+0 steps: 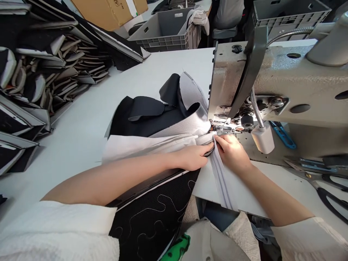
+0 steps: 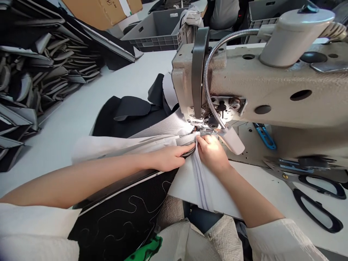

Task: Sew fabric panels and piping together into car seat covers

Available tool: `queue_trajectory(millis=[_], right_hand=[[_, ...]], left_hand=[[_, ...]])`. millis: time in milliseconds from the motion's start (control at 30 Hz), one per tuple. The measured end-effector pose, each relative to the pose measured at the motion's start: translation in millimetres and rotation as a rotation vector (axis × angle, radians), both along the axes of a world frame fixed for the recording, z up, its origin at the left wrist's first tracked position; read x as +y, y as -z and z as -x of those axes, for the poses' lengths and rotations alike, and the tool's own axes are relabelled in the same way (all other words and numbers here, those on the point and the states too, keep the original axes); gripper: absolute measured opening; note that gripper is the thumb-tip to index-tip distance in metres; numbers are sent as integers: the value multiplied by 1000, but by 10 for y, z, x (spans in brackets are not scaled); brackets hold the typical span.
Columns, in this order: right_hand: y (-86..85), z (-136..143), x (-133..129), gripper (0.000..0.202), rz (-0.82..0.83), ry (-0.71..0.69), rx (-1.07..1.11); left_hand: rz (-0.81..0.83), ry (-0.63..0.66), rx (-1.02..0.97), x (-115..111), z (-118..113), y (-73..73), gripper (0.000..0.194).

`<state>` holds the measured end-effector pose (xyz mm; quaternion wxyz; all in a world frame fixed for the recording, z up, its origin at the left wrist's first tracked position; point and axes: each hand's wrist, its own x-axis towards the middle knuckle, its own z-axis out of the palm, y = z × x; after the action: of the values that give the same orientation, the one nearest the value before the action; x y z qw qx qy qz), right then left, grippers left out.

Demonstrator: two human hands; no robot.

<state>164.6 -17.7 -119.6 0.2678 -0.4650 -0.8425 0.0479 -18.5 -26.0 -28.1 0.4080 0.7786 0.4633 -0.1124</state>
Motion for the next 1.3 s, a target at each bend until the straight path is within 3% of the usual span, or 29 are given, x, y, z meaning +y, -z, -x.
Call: queue_trajectory(millis=[300, 433, 533, 600, 767, 900, 1167, 1300], right_hand=[[-19, -46, 70, 35, 9, 16, 10], [19, -110, 77, 33, 4, 51, 43], [57, -139, 71, 30, -16, 79, 31], [71, -126, 65, 29, -55, 64, 20], [55, -59, 40, 30, -100, -59, 2], [9, -64, 40, 28, -74, -48, -29], [-60, -116, 80, 30, -87, 55, -127], [-50, -188, 125, 32, -10, -23, -22]], left_hand=[[-79, -5, 41, 257, -129, -42, 68], [-97, 42, 173, 185, -140, -174, 60], [-83, 84, 247, 84, -71, -218, 67], [-103, 59, 199, 34, -19, -167, 64], [-166, -23, -80, 11, 37, 66, 33], [-197, -79, -210, 49, 17, 114, 11], [-218, -112, -184, 271, -146, 120, 20], [-257, -56, -81, 319, -202, 76, 15]])
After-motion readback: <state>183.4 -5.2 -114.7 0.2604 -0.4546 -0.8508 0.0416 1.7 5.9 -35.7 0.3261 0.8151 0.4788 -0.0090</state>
